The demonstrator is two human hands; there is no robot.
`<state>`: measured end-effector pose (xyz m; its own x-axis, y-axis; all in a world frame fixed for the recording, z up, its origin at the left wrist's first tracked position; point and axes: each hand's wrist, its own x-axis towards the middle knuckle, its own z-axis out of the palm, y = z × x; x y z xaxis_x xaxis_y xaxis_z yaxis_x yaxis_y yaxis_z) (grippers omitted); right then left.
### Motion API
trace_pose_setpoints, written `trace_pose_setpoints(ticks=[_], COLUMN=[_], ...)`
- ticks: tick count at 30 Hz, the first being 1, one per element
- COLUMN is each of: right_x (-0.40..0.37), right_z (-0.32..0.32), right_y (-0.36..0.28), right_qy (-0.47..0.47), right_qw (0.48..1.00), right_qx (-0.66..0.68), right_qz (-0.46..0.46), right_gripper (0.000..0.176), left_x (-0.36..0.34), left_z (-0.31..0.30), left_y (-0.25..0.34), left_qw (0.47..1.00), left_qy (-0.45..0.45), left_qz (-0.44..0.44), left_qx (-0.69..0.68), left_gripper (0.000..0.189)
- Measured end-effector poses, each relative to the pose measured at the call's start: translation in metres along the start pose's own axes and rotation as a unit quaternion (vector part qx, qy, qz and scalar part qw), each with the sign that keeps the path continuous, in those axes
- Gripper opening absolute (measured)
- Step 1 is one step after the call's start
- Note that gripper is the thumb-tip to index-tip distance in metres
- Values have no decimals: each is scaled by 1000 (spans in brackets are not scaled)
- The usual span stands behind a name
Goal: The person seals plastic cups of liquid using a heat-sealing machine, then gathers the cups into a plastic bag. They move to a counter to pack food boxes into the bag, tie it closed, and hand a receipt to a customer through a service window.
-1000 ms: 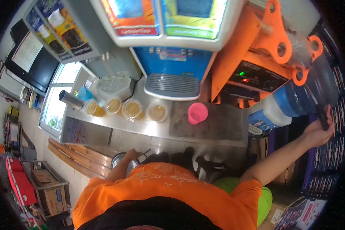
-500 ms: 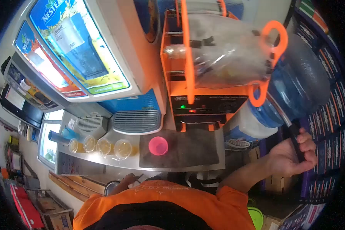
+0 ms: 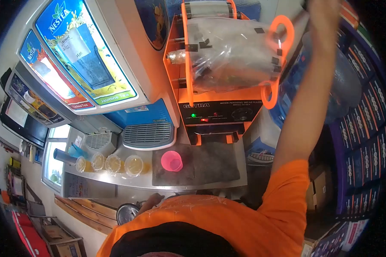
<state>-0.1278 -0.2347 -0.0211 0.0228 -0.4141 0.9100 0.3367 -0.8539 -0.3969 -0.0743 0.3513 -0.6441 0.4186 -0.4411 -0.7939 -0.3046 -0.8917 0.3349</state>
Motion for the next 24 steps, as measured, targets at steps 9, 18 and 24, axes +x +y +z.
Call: trace_pose_setpoints(ticks=[9, 18, 24], right_x=[-12, -392, -432], right_z=[19, -59, -20], right_y=[175, -31, -9], right_qy=[-31, -5, -196], right_qw=[777, 931, 875], right_qx=[508, 49, 100], right_qz=[370, 363, 432], right_gripper=[50, 27, 38], left_x=[-81, -131, -79], left_z=[-69, -171, -162], left_y=[73, 262, 319], left_qw=[985, 852, 791], left_qy=[-70, 19, 38], left_qz=[119, 347, 475], left_qx=[-107, -392, -384], left_gripper=[55, 51, 84])
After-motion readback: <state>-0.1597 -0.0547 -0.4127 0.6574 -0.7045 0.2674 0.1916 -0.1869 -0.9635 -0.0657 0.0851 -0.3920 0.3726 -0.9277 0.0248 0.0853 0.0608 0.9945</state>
